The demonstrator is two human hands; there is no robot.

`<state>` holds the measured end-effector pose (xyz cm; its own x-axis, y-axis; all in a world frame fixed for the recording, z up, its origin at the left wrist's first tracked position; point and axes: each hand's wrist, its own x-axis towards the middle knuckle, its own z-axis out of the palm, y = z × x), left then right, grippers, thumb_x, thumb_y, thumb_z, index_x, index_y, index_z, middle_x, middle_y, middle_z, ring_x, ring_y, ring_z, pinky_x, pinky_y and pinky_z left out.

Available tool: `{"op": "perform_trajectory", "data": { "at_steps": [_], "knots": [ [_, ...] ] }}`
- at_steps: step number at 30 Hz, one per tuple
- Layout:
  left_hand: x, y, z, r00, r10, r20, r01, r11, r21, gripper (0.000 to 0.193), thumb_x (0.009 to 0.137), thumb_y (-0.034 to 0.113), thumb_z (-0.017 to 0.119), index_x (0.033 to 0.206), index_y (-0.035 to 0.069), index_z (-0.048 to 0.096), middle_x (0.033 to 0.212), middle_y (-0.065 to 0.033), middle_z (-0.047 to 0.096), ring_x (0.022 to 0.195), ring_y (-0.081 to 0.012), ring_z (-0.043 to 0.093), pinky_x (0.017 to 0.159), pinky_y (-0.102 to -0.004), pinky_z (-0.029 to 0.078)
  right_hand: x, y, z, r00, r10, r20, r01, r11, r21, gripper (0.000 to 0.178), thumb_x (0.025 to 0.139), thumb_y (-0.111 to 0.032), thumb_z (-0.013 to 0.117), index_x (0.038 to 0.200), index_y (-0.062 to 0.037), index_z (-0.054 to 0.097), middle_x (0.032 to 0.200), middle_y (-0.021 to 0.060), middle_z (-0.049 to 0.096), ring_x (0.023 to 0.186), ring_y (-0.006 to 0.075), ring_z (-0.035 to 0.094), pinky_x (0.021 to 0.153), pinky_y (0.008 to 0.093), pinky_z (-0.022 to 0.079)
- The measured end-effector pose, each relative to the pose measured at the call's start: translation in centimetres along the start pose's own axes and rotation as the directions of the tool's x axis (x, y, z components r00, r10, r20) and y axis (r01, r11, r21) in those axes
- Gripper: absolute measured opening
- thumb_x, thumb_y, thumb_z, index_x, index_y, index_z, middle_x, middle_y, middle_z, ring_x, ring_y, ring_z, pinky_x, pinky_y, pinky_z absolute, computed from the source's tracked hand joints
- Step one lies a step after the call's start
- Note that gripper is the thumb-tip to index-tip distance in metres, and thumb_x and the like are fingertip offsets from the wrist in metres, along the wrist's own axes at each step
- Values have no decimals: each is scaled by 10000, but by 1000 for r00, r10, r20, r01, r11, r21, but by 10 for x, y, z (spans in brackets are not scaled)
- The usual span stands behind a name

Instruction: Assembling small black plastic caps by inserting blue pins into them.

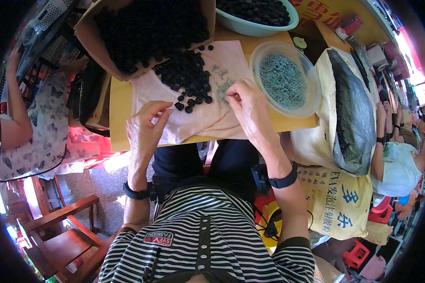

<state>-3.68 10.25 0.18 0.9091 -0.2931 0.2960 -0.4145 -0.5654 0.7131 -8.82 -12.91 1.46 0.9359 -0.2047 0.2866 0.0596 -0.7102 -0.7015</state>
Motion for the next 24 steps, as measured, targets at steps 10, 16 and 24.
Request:
{"op": "perform_trajectory", "data": {
  "at_steps": [10, 16, 24],
  "knots": [
    [17, 6, 12, 992, -109, 65, 109, 994, 2, 114, 807, 142, 670, 896, 78, 701, 870, -35, 677, 671, -198, 654, 599, -271, 492, -7, -16, -9, 998, 60, -26, -59, 998, 33, 91, 805, -2, 655, 888, -19, 623, 831, 85, 597, 700, 206, 593, 575, 290, 473],
    [20, -4, 25, 994, -94, 49, 94, 996, -6, 158, 804, 102, 685, 939, 20, 690, 851, -75, 653, 668, -144, 618, 598, -238, 482, -16, -66, -21, 998, -51, -29, 55, 986, 160, 105, 811, 10, 652, 914, -4, 641, 822, 86, 621, 646, 149, 578, 528, 263, 453],
    [29, 6, 24, 975, -183, 129, 192, 979, -65, 132, 765, 69, 675, 863, -19, 665, 832, -115, 630, 725, -236, 664, 643, -306, 511, -48, -105, -123, 797, -571, -197, 566, 590, 576, 570, 902, -136, 564, 1414, -277, 357, 1031, 30, 474, 705, 182, 510, 488, 361, 446]
  ]
}}
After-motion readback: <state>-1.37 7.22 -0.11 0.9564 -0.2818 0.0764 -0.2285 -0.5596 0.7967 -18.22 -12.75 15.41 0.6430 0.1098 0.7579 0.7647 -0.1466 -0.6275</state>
